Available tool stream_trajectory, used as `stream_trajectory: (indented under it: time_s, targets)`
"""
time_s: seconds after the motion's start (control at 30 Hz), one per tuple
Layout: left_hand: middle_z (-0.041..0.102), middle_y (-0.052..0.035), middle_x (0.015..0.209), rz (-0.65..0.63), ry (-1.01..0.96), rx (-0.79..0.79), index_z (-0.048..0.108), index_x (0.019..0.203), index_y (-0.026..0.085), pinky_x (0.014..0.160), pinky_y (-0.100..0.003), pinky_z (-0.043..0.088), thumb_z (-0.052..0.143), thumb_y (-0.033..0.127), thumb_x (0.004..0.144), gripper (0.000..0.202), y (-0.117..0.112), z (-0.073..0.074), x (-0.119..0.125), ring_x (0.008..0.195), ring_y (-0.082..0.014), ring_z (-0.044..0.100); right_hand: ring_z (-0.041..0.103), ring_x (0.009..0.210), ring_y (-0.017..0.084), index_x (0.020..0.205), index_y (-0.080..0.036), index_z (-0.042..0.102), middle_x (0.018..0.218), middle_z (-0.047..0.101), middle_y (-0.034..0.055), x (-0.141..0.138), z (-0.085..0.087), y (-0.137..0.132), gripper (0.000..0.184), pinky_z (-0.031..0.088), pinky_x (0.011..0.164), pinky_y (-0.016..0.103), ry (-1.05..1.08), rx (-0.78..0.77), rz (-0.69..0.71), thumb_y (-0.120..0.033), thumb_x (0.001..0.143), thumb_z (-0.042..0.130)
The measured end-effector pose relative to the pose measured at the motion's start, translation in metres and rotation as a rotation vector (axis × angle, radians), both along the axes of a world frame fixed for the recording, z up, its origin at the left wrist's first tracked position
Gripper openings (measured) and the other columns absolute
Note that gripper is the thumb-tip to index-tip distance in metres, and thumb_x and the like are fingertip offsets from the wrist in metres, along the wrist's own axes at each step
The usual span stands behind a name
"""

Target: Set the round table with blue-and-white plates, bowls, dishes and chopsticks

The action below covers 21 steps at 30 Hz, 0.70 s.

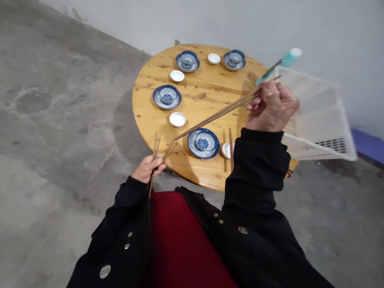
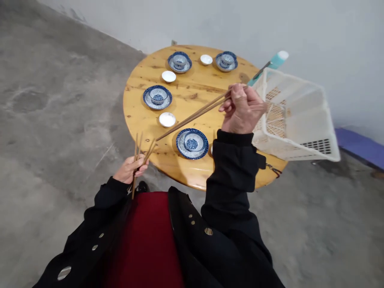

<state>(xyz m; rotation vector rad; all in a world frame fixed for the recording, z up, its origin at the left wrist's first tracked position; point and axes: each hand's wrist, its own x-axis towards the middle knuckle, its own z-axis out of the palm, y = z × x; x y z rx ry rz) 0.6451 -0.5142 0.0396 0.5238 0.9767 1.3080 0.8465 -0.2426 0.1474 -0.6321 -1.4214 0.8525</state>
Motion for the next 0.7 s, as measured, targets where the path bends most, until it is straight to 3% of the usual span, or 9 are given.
stream_trajectory:
  time_s: [0.1,0.23,0.33,0.4,0.7]
  targets:
    - [0.046,0.0051,0.057,0.137,-0.028,-0.005,0.059,0.084,0.012,0.038,-0.015,0.019,0.079,0.045,0.071,0.041,-0.009,-0.009,-0.034,0.041,-0.0022,0.035,0.052,0.045,0.009,0.075,-0.02,0.064,0.063,0.056,-0.0026,-0.017,-0.009,-0.032,0.021,0.045,0.043,0.024,-0.128,0.075,-0.124,-0.036,0.087,0.068]
    - [0.048,0.0051,0.059,0.25,-0.047,0.003,0.059,0.085,0.013,0.038,-0.015,0.023,0.082,0.043,0.069,0.041,-0.019,-0.018,-0.061,0.041,-0.0021,0.038,0.06,0.053,0.011,0.076,-0.02,0.064,0.066,0.059,-0.0032,-0.052,-0.049,-0.077,0.021,0.052,0.053,0.026,-0.395,0.044,-0.082,-0.037,0.089,0.063]
    - [0.048,0.0054,0.059,0.268,-0.067,-0.001,0.059,0.086,0.013,0.038,-0.015,0.024,0.082,0.042,0.069,0.04,-0.025,-0.026,-0.07,0.041,-0.0018,0.038,0.063,0.057,0.012,0.081,-0.021,0.064,0.068,0.061,-0.0023,-0.066,-0.08,-0.09,0.02,0.054,0.06,0.027,-0.52,0.05,-0.069,-0.036,0.092,0.058]
    - [0.048,0.0057,0.059,0.271,-0.088,-0.017,0.059,0.085,0.013,0.037,-0.015,0.023,0.082,0.041,0.068,0.041,-0.029,-0.031,-0.072,0.04,-0.0017,0.037,0.064,0.06,0.013,0.083,-0.021,0.064,0.071,0.062,-0.001,-0.07,-0.091,-0.09,0.021,0.054,0.062,0.028,-0.576,0.083,-0.061,-0.036,0.093,0.056]
    - [0.048,0.0055,0.059,0.28,-0.109,-0.044,0.059,0.085,0.013,0.037,-0.015,0.023,0.082,0.041,0.069,0.04,-0.029,-0.036,-0.08,0.04,-0.0016,0.036,0.059,0.063,0.014,0.081,-0.02,0.062,0.074,0.063,0.0018,-0.083,-0.09,-0.09,0.013,0.051,0.063,0.027,-0.729,0.158,-0.049,-0.029,0.089,0.056]
